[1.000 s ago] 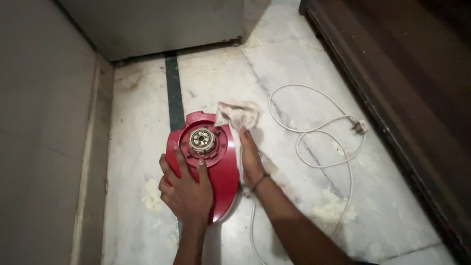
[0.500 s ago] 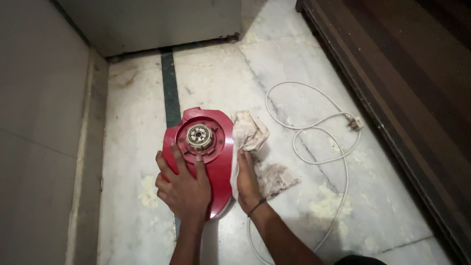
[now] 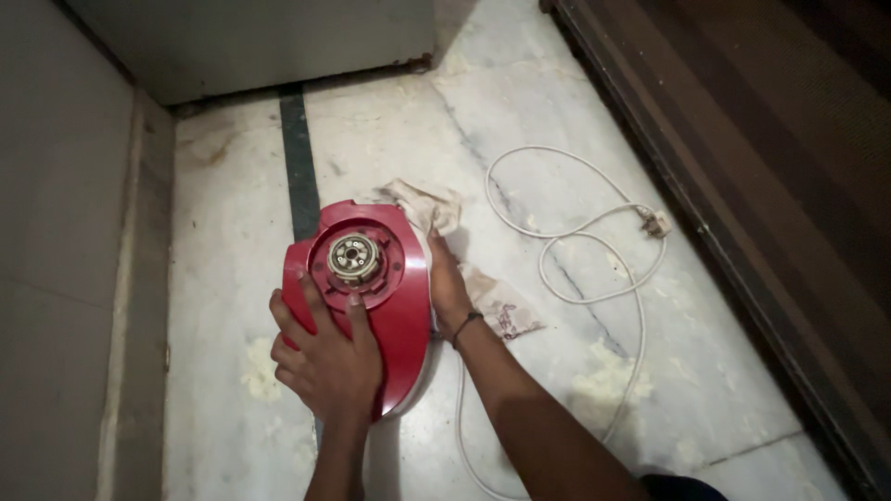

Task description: The person wipes the exterior and underside of a red kitchen appliance with a cloth, then gathers the power cord into the cloth.

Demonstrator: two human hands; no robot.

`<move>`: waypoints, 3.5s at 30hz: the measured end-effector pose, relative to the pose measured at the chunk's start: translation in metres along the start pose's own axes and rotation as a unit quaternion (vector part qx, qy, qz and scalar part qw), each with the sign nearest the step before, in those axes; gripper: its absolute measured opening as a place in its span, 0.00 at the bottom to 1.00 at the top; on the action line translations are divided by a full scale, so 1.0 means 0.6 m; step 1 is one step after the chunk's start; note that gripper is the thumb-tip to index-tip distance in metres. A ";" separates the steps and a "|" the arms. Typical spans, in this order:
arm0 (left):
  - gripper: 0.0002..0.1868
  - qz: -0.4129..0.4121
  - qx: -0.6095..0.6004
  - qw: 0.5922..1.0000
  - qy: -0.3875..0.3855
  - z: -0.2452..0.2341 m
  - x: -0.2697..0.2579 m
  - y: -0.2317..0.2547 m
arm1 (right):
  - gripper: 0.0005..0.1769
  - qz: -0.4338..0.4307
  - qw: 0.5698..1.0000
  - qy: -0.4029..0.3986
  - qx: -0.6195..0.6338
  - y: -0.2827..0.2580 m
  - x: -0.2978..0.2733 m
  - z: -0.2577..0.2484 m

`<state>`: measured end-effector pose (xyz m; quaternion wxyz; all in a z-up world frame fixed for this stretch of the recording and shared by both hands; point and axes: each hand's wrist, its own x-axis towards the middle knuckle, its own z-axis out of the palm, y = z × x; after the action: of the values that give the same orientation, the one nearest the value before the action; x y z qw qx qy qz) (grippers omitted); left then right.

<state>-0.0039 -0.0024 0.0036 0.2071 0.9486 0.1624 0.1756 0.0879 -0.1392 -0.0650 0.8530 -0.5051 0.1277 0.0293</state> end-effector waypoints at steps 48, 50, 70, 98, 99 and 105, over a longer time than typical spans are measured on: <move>0.54 -0.128 -0.151 0.975 -0.096 -0.026 -0.027 0.004 | 0.35 -0.115 0.942 0.191 -0.252 0.210 -0.272 0.016; 0.54 -0.153 -0.153 0.971 -0.101 -0.020 -0.032 0.011 | 0.31 -0.204 0.925 0.155 -0.280 0.146 -0.237 -0.002; 0.50 -0.216 -0.192 0.957 0.003 0.000 -0.101 0.020 | 0.28 -0.168 0.895 0.132 -0.391 0.127 -0.274 -0.036; 0.41 -0.249 -0.711 0.644 -0.128 0.045 -0.127 -0.179 | 0.36 -0.443 0.531 -0.238 -0.682 -0.027 -0.211 0.247; 0.41 -0.258 -0.703 0.648 -0.139 0.056 -0.126 -0.184 | 0.37 -0.413 0.531 -0.267 -0.690 -0.027 -0.222 0.240; 0.34 -0.350 -0.669 0.641 -0.138 0.132 -0.138 -0.232 | 0.26 -0.404 0.518 -0.322 -0.682 -0.029 -0.280 0.134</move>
<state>-0.0781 0.0596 -0.1487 0.8511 0.4369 0.2904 0.0178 -0.0562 -0.0646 0.0279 0.1501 -0.8852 -0.4330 -0.0797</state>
